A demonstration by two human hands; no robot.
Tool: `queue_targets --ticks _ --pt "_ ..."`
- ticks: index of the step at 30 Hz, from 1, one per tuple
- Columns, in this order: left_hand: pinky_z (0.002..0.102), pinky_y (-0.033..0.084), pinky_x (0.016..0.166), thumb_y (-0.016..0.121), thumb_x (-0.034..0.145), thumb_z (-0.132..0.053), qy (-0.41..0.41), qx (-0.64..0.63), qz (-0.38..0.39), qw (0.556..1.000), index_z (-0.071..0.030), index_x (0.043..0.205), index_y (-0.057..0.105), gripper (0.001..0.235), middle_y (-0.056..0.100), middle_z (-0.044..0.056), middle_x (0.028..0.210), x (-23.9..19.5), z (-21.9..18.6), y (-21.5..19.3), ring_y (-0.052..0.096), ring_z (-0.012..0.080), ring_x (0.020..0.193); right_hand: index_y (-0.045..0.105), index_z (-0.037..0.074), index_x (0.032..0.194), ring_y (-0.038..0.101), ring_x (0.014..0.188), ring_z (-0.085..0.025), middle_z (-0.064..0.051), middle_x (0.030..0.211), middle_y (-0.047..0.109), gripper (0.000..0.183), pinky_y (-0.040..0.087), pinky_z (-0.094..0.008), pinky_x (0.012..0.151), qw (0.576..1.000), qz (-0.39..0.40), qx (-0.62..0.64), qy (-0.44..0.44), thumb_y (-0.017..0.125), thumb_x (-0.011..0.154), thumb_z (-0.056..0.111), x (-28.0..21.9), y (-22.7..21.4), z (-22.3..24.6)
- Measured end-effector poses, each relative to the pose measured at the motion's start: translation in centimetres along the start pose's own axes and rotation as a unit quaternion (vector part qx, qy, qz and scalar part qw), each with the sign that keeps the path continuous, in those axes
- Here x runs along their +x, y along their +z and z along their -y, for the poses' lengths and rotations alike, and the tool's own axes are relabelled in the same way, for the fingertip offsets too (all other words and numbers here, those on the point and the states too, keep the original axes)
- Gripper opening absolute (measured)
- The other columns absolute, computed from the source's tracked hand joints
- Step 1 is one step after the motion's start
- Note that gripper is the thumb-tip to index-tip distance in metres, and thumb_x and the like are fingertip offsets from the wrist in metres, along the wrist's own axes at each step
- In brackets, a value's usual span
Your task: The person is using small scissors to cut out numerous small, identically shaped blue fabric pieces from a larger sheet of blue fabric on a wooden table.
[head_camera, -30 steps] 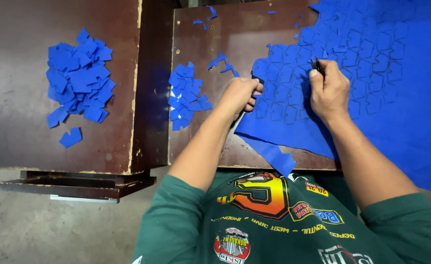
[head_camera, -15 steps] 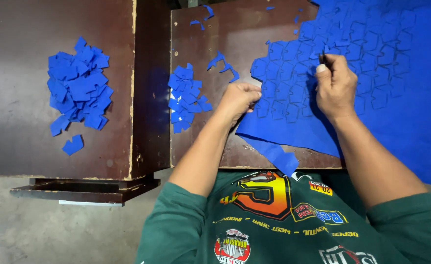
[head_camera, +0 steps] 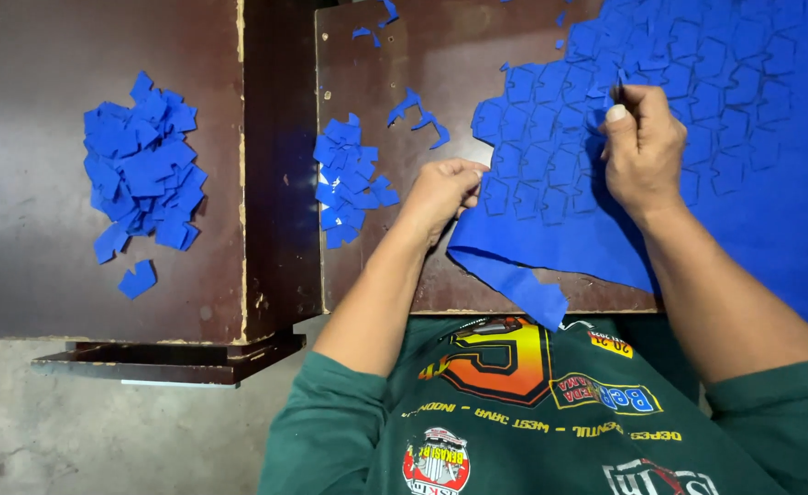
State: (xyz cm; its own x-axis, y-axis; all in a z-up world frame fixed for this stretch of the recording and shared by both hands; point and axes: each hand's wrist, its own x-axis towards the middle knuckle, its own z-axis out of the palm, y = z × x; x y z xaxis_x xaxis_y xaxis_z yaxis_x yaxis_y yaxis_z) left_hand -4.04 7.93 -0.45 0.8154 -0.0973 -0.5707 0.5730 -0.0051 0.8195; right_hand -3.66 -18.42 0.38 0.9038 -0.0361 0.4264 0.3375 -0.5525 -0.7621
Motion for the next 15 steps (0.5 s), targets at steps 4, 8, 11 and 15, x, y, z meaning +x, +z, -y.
queue_targets --ticks 4,8,11,15 --pt "0.023 0.047 0.056 0.068 0.08 -0.006 0.021 0.027 0.001 0.999 -0.002 0.101 0.076 0.023 0.066 0.004 0.071 -0.6 -0.6 0.0 0.054 0.0092 0.057 0.061 -0.005 0.124 0.061 0.068 -0.021 -0.009 0.08 0.066 0.029 0.049 -0.04 0.073 0.999 0.005 -0.024 -0.029 0.051 0.119 0.021 0.4 0.1 -1.0" --pt "0.027 0.052 0.056 0.074 0.072 0.003 0.026 0.025 0.031 0.999 -0.003 0.094 0.07 0.023 0.066 0.004 0.067 -0.9 -0.8 0.2 0.061 0.012 0.059 0.062 -0.004 0.125 0.064 0.079 -0.029 -0.011 0.086 0.067 0.034 0.049 -0.045 0.077 0.996 0.012 -0.064 -0.065 0.049 0.119 0.026 1.3 0.0 -2.3" --pt "0.026 0.047 0.05 0.078 0.071 0.004 0.053 0.041 0.026 0.997 -0.008 0.085 0.065 0.023 0.062 0.0 0.062 0.7 1.1 0.3 0.056 0.0084 0.054 0.064 -0.007 0.125 0.063 0.085 -0.034 -0.016 0.098 0.065 0.042 0.047 -0.047 0.077 0.99 0.011 -0.088 -0.112 0.045 0.122 0.031 2.0 -0.1 -2.7" --pt "0.025 0.04 0.05 0.072 0.07 -0.003 0.084 0.182 -0.003 0.98 -0.014 0.086 0.066 0.019 0.059 -0.007 0.058 -1.0 -0.3 1.0 0.05 0.0051 0.05 0.064 -0.009 0.129 0.066 0.093 -0.04 -0.022 0.109 0.069 0.044 0.05 -0.048 0.081 0.978 0.021 -0.116 -0.174 0.042 0.123 0.029 2.0 -0.2 -2.6"
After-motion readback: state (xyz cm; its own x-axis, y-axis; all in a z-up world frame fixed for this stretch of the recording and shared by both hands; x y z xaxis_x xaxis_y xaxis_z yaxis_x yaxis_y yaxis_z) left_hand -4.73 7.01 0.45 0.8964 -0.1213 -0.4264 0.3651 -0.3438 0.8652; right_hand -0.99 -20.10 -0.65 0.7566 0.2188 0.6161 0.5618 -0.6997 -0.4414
